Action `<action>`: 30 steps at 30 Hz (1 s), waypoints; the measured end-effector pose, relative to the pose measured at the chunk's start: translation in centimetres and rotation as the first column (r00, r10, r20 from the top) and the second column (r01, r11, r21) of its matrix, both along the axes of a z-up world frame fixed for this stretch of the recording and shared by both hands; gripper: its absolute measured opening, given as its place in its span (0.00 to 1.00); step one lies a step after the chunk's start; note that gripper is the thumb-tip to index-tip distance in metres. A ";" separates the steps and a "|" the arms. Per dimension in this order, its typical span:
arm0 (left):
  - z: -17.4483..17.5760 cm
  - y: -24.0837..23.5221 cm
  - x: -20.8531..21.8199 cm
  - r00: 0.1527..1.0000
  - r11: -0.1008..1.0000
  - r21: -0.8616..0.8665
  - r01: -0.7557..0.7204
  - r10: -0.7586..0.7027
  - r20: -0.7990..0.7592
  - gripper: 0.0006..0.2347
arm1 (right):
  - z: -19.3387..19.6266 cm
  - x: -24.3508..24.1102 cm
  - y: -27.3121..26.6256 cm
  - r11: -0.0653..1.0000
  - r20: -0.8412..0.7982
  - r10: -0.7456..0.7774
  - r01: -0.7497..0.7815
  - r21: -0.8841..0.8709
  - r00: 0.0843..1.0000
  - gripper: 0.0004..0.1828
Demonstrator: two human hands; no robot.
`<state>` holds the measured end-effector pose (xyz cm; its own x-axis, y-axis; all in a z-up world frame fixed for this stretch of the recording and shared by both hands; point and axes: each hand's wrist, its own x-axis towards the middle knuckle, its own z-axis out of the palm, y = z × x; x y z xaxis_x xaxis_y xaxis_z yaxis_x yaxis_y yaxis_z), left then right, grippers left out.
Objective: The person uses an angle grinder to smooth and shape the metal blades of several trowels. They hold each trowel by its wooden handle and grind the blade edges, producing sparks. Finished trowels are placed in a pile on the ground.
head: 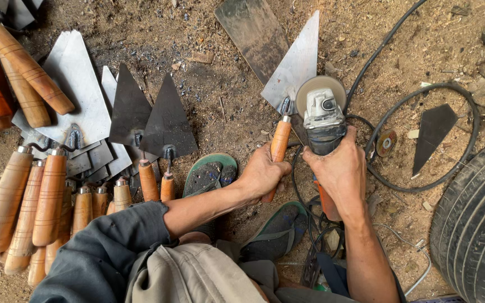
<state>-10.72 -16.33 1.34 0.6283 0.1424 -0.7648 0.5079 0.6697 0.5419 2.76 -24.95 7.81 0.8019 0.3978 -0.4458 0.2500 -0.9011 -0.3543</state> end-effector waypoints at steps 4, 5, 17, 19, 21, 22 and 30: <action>-0.2 0.3 0.1 1.000 0.999 0.039 0.015 -0.015 0.013 0.19 | 0.1 0.0 0.3 0.999 -0.023 0.046 -0.045 0.018 0.999 0.34; -0.3 0.2 0.1 1.000 1.000 0.020 0.007 -0.007 0.000 0.19 | 0.2 -0.1 0.2 0.999 -0.020 0.037 -0.037 -0.009 0.999 0.34; -1.1 -0.4 0.1 1.000 1.000 -0.006 -0.027 0.027 0.015 0.19 | 0.1 -0.7 -0.5 0.997 -0.045 0.028 -0.032 -0.071 0.999 0.37; -1.0 -0.3 0.1 0.998 0.999 -0.002 -0.051 0.051 0.023 0.18 | 0.1 -0.7 -0.6 0.996 -0.040 0.026 -0.029 -0.087 0.999 0.38; -1.0 -0.6 0.1 0.999 0.999 -0.018 -0.042 0.042 0.012 0.19 | 0.1 -0.8 -1.0 0.998 -0.026 0.006 -0.008 -0.059 1.000 0.40; -1.0 -0.7 0.1 0.999 0.999 -0.026 -0.036 0.036 0.007 0.19 | 0.2 -0.9 -1.2 0.997 -0.026 0.019 -0.021 -0.075 0.999 0.40; -1.0 -0.8 0.1 0.999 0.999 0.008 -0.032 0.032 0.024 0.17 | 0.1 -0.2 -1.0 0.999 -0.070 0.006 -0.008 -0.033 0.998 0.34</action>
<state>-10.67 -17.13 0.30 0.6413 0.1691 -0.7485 0.4730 0.6809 0.5591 2.56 -25.94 7.91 0.7657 0.3872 -0.5136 0.2317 -0.9110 -0.3413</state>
